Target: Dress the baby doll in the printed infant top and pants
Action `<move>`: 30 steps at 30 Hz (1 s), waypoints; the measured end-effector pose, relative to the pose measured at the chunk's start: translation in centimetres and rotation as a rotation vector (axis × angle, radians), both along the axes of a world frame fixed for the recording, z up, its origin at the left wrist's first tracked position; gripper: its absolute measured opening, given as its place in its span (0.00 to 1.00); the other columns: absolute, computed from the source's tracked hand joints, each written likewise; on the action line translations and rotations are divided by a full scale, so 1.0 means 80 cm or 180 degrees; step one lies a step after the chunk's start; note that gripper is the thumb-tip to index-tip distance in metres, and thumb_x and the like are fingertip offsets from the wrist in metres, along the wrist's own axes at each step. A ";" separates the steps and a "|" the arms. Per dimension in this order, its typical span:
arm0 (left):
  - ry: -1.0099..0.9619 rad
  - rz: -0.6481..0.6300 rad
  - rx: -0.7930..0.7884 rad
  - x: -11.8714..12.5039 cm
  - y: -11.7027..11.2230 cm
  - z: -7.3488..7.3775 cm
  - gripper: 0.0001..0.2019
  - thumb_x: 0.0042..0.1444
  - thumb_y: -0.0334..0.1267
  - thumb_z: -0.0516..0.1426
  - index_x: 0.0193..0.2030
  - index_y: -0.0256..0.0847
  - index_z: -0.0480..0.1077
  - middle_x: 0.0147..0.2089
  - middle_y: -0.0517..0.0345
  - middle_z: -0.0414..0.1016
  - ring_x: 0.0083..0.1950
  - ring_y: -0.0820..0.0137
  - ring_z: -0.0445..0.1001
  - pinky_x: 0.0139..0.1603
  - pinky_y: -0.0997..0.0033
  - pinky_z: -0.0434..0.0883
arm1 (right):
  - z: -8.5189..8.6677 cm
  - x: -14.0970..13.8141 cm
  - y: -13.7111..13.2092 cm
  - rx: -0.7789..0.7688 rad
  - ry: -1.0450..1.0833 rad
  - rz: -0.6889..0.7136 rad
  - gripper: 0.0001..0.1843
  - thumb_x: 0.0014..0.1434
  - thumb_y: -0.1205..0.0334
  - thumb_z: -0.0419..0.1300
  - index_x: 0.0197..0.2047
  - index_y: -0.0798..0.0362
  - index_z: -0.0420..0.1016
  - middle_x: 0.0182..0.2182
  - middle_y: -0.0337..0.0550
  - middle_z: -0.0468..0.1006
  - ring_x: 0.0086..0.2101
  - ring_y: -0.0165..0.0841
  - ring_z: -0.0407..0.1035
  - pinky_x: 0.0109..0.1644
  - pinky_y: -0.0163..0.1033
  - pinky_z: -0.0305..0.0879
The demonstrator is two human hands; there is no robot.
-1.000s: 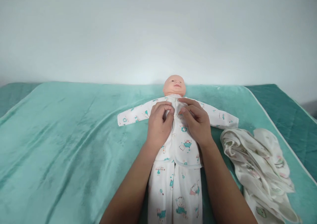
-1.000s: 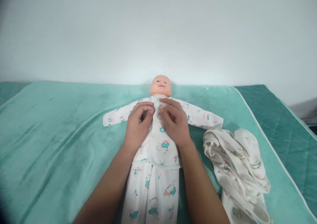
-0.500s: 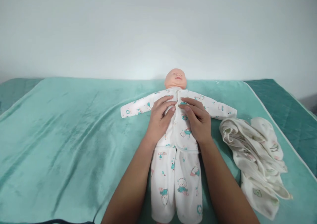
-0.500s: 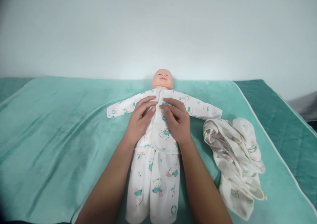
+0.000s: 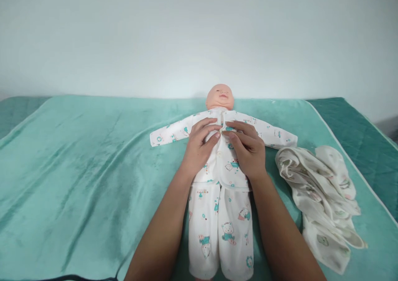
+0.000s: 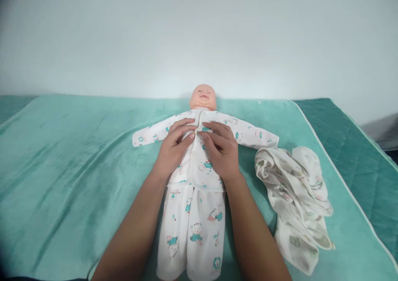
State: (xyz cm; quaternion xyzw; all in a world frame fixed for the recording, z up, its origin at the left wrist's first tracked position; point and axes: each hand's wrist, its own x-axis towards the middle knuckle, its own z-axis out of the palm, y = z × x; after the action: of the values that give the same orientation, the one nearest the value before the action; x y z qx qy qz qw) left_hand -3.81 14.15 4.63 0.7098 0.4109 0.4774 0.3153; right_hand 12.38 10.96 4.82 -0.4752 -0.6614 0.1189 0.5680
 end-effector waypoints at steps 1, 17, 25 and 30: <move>-0.0013 0.0003 -0.0017 0.000 0.001 0.000 0.09 0.65 0.41 0.58 0.48 0.48 0.77 0.62 0.54 0.72 0.66 0.62 0.68 0.70 0.55 0.63 | 0.000 0.000 0.000 0.0044 -0.0050 0.0004 0.12 0.68 0.63 0.59 0.44 0.42 0.85 0.50 0.40 0.81 0.54 0.40 0.71 0.60 0.55 0.68; 0.0151 -0.0156 0.0312 -0.003 -0.001 0.001 0.12 0.68 0.39 0.55 0.51 0.50 0.78 0.63 0.54 0.71 0.67 0.64 0.66 0.72 0.53 0.60 | 0.000 0.000 -0.005 0.0070 -0.0010 -0.0053 0.12 0.69 0.63 0.56 0.52 0.46 0.78 0.55 0.47 0.76 0.57 0.41 0.69 0.60 0.54 0.68; -0.0152 -0.0093 0.0295 -0.001 -0.003 -0.001 0.09 0.64 0.37 0.60 0.47 0.50 0.80 0.60 0.54 0.74 0.65 0.63 0.69 0.69 0.53 0.65 | -0.003 0.001 -0.002 -0.0209 -0.0403 0.0024 0.15 0.69 0.63 0.54 0.56 0.44 0.75 0.60 0.46 0.72 0.62 0.41 0.63 0.66 0.56 0.61; -0.0406 0.0052 0.0178 0.001 -0.005 -0.002 0.05 0.60 0.36 0.63 0.41 0.49 0.81 0.56 0.55 0.77 0.62 0.63 0.73 0.65 0.53 0.68 | -0.003 0.003 -0.001 -0.0310 -0.0398 0.0067 0.12 0.69 0.63 0.54 0.52 0.46 0.74 0.59 0.48 0.71 0.62 0.42 0.62 0.66 0.57 0.60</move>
State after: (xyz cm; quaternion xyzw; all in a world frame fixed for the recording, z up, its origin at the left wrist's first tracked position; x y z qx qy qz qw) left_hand -3.72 13.74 4.45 0.6831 0.3824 0.5355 0.3170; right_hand 12.60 10.89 4.56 -0.5018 -0.6940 0.1270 0.5005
